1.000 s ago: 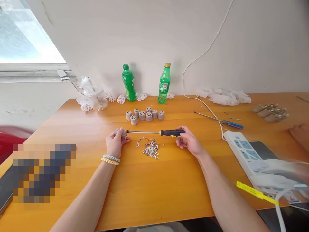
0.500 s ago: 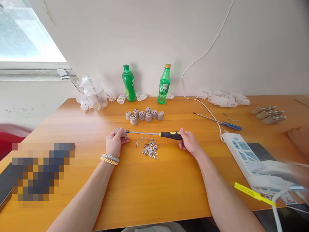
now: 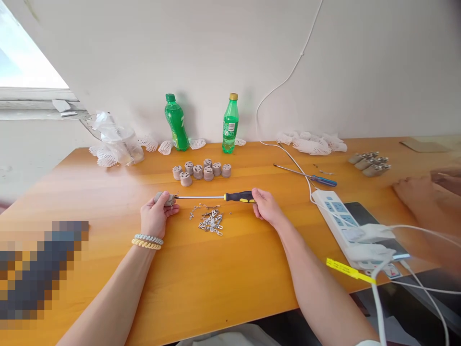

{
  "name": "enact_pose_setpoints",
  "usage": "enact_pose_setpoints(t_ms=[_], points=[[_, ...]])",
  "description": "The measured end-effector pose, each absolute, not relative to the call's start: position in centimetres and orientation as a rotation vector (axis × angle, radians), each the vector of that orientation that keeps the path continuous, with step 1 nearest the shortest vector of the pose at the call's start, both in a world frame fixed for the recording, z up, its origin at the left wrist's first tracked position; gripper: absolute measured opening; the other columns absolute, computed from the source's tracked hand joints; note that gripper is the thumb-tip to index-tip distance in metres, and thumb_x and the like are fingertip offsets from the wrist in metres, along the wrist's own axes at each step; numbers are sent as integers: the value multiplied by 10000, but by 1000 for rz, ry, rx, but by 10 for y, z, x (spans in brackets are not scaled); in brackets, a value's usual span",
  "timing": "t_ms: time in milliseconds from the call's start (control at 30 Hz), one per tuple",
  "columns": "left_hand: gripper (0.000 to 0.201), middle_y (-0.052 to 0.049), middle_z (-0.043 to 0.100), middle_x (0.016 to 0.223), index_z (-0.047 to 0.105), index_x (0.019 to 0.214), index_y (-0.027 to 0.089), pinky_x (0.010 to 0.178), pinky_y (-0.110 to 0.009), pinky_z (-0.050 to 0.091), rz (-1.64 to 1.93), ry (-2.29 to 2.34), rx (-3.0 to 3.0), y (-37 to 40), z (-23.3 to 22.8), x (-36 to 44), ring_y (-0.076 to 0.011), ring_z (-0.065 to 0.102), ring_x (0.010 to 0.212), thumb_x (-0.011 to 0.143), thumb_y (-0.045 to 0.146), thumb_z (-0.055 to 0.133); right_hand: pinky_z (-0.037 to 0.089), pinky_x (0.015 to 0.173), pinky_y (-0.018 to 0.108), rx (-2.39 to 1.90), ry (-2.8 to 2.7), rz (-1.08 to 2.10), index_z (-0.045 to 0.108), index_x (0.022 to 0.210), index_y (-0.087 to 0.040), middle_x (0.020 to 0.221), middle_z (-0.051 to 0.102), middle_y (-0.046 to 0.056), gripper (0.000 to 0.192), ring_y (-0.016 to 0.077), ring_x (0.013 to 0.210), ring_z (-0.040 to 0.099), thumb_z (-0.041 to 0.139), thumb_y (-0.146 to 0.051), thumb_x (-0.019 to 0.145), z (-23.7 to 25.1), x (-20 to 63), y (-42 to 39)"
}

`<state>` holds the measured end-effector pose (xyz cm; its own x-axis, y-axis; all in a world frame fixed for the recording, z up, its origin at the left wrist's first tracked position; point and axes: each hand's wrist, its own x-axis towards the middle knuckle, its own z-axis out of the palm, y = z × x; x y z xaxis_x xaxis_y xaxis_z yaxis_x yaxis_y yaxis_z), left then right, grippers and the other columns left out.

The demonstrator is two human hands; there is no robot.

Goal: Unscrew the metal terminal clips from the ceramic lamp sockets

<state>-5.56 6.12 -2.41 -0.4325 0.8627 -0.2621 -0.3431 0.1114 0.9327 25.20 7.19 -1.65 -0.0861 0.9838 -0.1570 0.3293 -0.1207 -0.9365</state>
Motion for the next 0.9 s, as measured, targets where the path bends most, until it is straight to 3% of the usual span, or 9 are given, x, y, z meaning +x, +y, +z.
enact_pose_setpoints(t_ms=[100,267,467,600,767,900], points=[[323,-11,628,662,597,769,122,513,-261,548,1528,1388,556,61,-23,-55,-137,618,537,621,369,743,262,354,220,-1484,-1418,1290,475,712,-200,374,454,-19,548,97,316,384,341,-719,832,-13,252,72],[326,-16,631,673,596,774,121,508,-255,540,1532,1397,572,61,-23,-55,-128,610,532,631,381,730,282,393,198,-1212,-1264,1578,436,1022,-238,476,535,-50,334,123,398,468,448,-509,827,-8,253,70],[321,-18,636,686,591,771,119,499,-255,535,1538,1380,577,62,-25,-55,-123,609,512,644,385,719,242,336,198,-1427,-1426,1333,444,848,-224,359,428,-82,417,89,293,319,423,-640,840,-17,253,72],[328,-15,631,675,585,774,124,500,-258,534,1528,1367,565,62,-24,-55,-128,613,514,644,391,725,250,339,220,-1520,-1401,1307,515,754,-188,366,460,-22,530,98,296,369,362,-689,838,-18,252,73],[307,-23,628,664,582,781,122,500,-265,534,1528,1360,557,63,-24,-56,-132,612,514,665,381,698,269,407,204,-1219,-1231,1546,440,997,-229,559,621,3,390,132,440,524,463,-575,818,-8,249,70],[269,-16,611,632,573,760,127,510,-279,545,1555,1381,558,65,-27,-56,-137,610,512,678,361,677,288,389,208,-1322,-1304,1420,405,938,-247,470,548,-55,395,119,370,459,489,-615,822,-13,246,71]])
